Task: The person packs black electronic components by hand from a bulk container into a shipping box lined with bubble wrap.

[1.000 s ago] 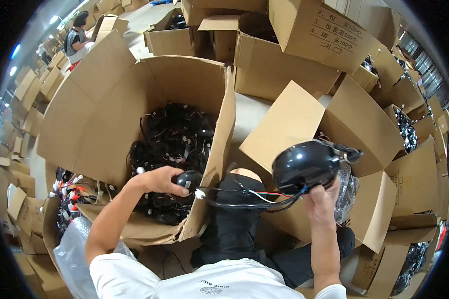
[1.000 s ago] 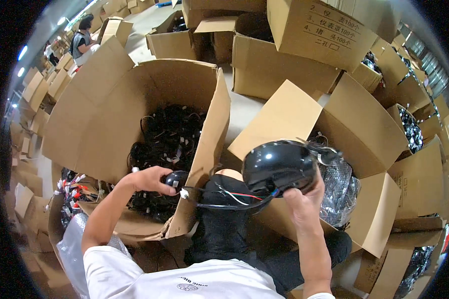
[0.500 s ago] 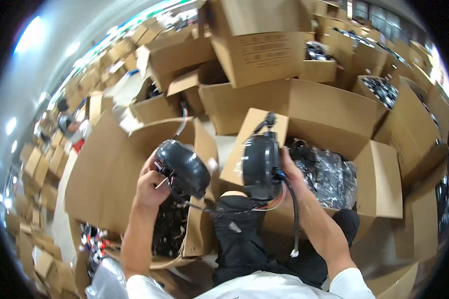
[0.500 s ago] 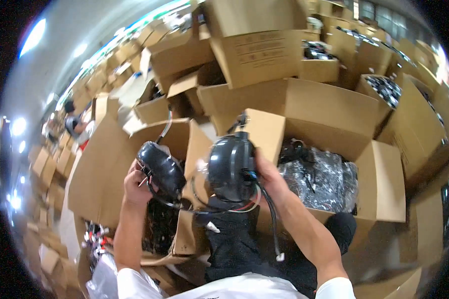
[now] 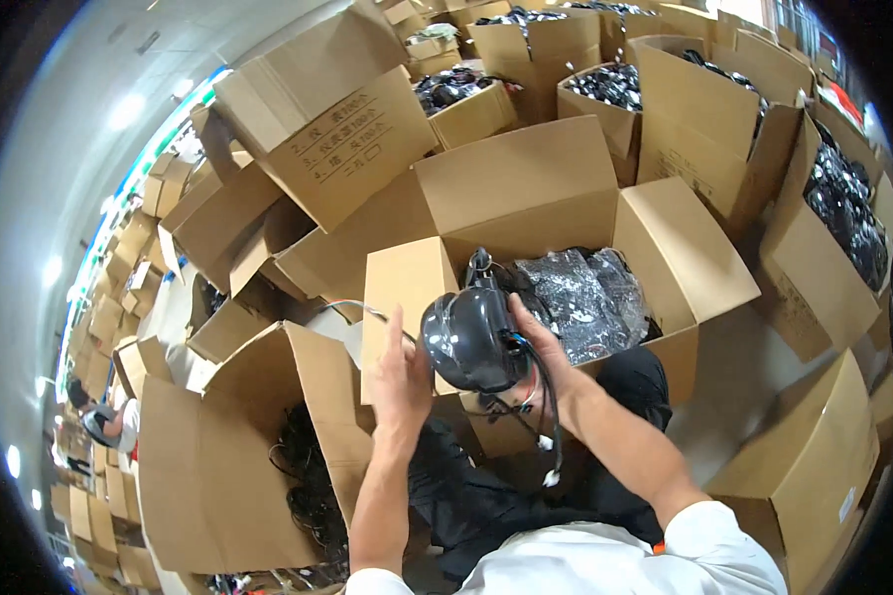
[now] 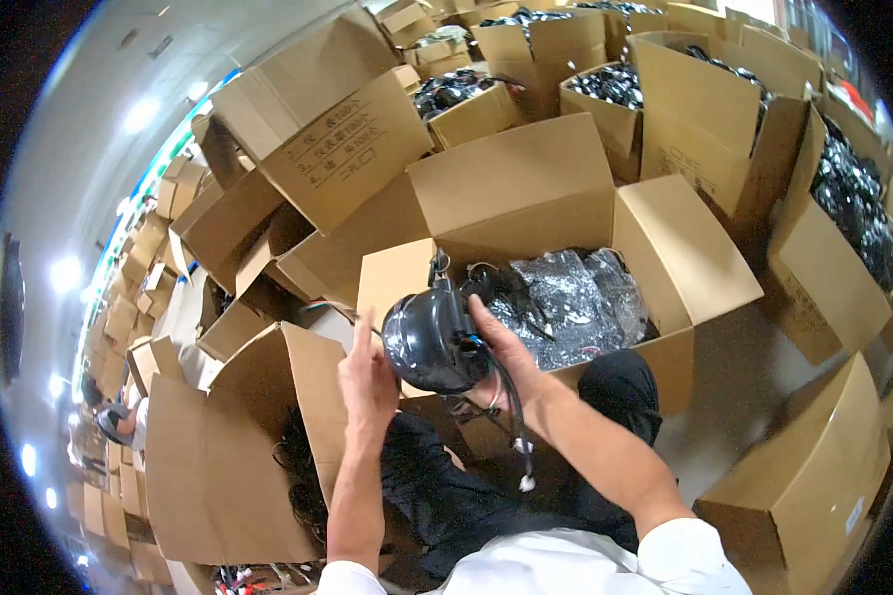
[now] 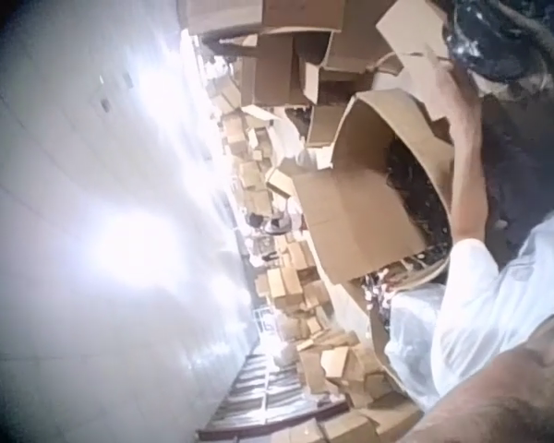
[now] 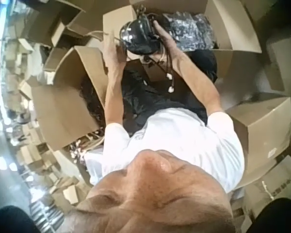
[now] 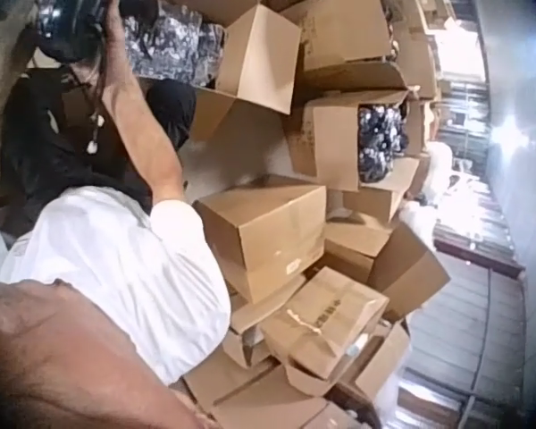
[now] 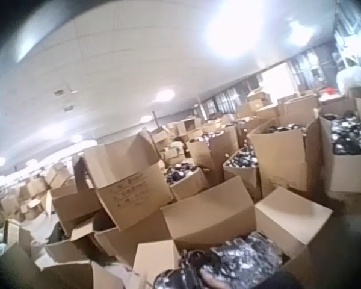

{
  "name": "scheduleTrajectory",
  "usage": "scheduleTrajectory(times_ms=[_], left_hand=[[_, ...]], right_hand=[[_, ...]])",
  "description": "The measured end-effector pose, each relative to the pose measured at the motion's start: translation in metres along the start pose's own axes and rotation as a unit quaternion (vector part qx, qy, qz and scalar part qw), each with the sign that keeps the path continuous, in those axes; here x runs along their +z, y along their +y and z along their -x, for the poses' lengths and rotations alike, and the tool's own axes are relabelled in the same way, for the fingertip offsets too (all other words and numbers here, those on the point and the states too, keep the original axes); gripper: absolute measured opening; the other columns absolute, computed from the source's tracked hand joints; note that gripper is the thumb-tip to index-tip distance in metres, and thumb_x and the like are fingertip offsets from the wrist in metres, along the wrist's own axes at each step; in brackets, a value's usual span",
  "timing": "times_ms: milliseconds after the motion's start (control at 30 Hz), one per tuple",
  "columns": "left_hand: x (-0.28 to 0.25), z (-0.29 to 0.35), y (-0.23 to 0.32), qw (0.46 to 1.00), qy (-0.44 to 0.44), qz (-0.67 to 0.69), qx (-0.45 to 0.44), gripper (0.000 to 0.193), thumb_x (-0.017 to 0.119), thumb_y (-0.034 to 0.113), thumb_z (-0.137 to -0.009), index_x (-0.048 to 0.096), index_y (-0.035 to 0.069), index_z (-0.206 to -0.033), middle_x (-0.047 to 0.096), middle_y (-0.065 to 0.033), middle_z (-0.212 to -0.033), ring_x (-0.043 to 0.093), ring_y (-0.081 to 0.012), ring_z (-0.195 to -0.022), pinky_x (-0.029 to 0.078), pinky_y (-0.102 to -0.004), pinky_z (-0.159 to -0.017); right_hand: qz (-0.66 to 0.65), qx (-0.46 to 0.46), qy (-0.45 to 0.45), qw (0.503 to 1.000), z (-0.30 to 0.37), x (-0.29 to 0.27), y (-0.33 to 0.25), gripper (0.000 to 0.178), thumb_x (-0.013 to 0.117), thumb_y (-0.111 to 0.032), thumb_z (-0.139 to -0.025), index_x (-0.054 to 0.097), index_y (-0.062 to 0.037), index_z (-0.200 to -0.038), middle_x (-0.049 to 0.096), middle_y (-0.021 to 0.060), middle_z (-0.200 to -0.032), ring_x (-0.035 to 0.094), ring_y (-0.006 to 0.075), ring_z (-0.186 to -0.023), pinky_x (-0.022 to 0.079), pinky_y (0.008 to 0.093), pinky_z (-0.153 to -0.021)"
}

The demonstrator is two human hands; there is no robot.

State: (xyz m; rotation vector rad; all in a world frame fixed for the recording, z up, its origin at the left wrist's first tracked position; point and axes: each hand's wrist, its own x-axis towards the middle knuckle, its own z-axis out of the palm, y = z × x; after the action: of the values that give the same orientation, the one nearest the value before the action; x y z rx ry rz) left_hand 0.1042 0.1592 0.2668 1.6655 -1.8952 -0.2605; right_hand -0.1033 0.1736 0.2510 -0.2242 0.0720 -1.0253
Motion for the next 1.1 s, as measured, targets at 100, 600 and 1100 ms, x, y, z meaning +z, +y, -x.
scheduleTrajectory(times_ms=[100, 600, 1100], left_hand=[[-0.021, -0.002, 0.016, 0.957, -0.038, 0.244, -0.15, 0.041, 0.058, 0.038, -0.101, 0.07, 0.001, -0.114, 0.07, -0.0059, -0.08, 0.066, -0.0127, -0.072, 0.051, -0.0311, -0.06], [0.064, 0.039, 0.026, 0.867, 0.155, 0.47, -0.058, 0.048, 0.04, 0.036, -0.109, 0.051, -0.005, -0.132, 0.06, -0.0147, -0.126, 0.058, -0.0224, -0.115, 0.047, -0.037, -0.102], [0.047, 0.039, 0.054, 0.886, 0.02, 0.462, -0.04, 0.079, 0.07, -0.001, -0.073, 0.035, -0.002, -0.145, 0.052, -0.015, -0.131, 0.056, -0.0256, -0.117, 0.047, -0.0384, -0.101]], right_hand=[[0.29, -0.102, 0.055, 0.95, 0.025, 0.001, -0.035, 0.044, 0.053, -0.04, -0.103, 0.06, -0.0056, -0.13, 0.068, 0.0098, -0.121, 0.068, 0.0192, -0.108, 0.054, 0.0358, -0.099], [0.147, -0.233, 0.295, 0.915, 0.002, -0.017, 0.009, 0.054, 0.04, -0.051, -0.106, 0.058, -0.0031, -0.124, 0.066, 0.0073, -0.122, 0.061, 0.0138, -0.111, 0.052, 0.033, -0.096], [0.301, -0.268, 0.216, 0.889, 0.012, -0.061, 0.078, 0.036, 0.048, -0.031, -0.107, 0.054, -0.0061, -0.132, 0.061, 0.0015, -0.115, 0.055, 0.0151, -0.109, 0.046, 0.033, -0.094]])
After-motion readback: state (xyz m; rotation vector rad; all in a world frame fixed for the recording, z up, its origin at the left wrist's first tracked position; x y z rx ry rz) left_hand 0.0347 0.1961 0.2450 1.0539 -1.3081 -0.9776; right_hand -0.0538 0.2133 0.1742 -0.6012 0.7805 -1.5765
